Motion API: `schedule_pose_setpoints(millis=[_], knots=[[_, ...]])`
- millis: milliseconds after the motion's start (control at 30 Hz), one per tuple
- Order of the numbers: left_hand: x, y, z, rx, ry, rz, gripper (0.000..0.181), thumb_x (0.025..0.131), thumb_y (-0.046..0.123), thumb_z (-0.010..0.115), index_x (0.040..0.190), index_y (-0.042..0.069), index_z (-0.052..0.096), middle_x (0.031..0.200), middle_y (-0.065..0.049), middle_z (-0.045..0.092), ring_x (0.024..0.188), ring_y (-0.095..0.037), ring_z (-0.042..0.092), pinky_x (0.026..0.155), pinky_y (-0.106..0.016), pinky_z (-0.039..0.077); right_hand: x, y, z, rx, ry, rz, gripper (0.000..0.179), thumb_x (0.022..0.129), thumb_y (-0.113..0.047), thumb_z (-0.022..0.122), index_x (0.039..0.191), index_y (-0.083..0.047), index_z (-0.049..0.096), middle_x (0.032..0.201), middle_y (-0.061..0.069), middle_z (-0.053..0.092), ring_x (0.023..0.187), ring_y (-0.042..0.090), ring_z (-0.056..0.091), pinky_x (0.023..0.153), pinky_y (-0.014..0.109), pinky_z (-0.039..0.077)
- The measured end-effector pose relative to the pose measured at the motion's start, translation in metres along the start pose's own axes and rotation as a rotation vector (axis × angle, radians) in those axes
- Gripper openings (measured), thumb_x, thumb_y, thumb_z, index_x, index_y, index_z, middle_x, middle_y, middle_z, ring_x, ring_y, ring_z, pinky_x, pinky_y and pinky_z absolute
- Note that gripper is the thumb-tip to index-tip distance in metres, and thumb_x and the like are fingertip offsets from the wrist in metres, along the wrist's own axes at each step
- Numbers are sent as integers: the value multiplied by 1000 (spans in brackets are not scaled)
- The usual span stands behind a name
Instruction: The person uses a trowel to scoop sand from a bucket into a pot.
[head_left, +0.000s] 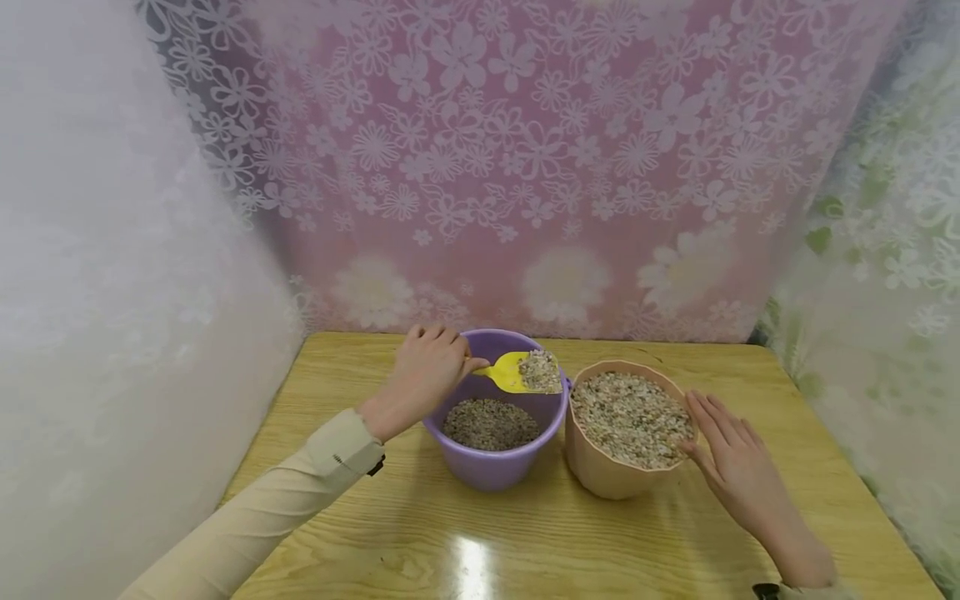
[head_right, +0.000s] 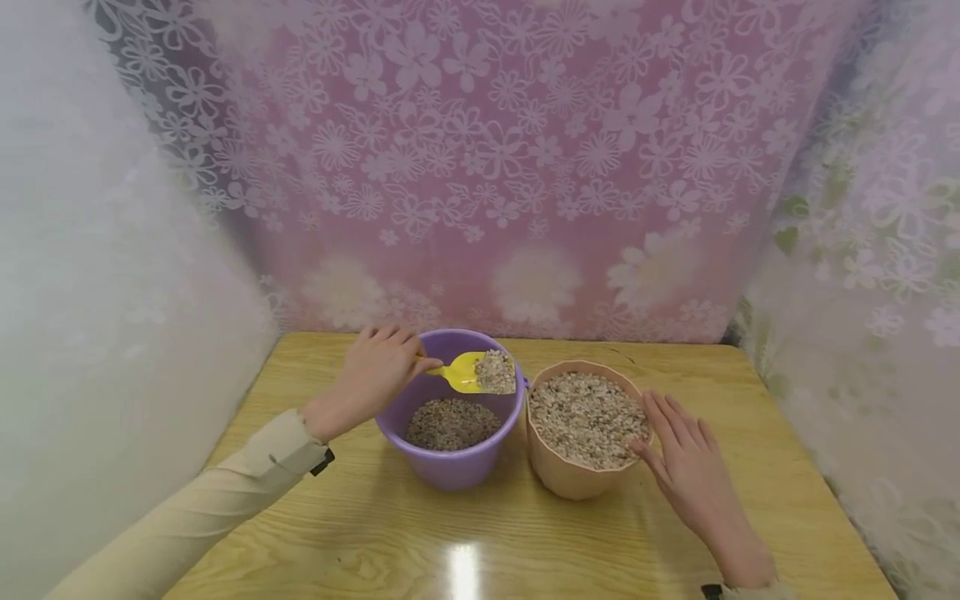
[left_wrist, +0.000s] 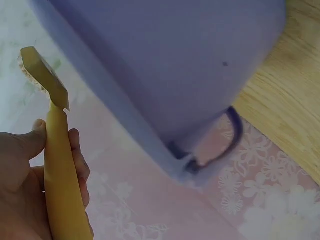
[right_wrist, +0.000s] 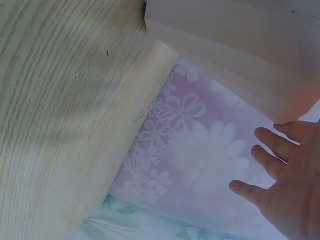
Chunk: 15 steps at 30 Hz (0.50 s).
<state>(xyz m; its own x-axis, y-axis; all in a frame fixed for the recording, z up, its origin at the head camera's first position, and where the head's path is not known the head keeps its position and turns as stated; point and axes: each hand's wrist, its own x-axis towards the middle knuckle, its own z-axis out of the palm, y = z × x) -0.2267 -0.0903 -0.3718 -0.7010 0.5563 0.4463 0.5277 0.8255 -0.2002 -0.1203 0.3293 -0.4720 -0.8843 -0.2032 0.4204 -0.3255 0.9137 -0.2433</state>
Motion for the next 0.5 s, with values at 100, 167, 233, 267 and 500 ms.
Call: schedule_pose_setpoints(millis=[100, 167, 233, 267, 500], knots=[[10, 10, -10, -19, -52, 0, 44, 102, 54, 50, 87, 18, 70, 85, 5, 65, 81, -17, 54, 71, -33, 39, 0, 0, 0, -13, 2, 0, 66, 106, -35, 53, 162, -13, 24, 158, 22, 36, 153, 30, 21, 120, 62, 12], [17, 18, -13, -25, -59, 14, 44, 102, 55, 49, 90, 18, 70, 88, 5, 65, 85, -16, 56, 75, -33, 41, -1, 1, 0, -21, -2, 1, 66, 107, -35, 52, 162, -13, 24, 159, 21, 36, 153, 30, 21, 120, 61, 12], [23, 26, -16, -34, -38, 43, 45, 102, 55, 49, 90, 18, 70, 89, 5, 66, 86, -16, 56, 77, -34, 42, -1, 0, 0, -31, -4, 1, 66, 107, -36, 51, 162, -12, 24, 159, 21, 36, 153, 30, 21, 119, 62, 13], [26, 30, -16, -34, -25, 58, 44, 101, 55, 49, 90, 18, 70, 89, 5, 66, 86, -16, 56, 77, -34, 42, -2, 0, 0, -34, -5, 2, 65, 107, -36, 51, 162, -12, 24, 158, 21, 36, 153, 30, 21, 119, 63, 14], [47, 60, -13, -17, 4, 130, 44, 102, 55, 48, 92, 19, 71, 89, 5, 66, 86, -15, 55, 74, -32, 37, -3, -1, -1, -49, -14, 5, 67, 106, -38, 51, 162, -12, 23, 160, 19, 35, 154, 28, 20, 120, 61, 13]])
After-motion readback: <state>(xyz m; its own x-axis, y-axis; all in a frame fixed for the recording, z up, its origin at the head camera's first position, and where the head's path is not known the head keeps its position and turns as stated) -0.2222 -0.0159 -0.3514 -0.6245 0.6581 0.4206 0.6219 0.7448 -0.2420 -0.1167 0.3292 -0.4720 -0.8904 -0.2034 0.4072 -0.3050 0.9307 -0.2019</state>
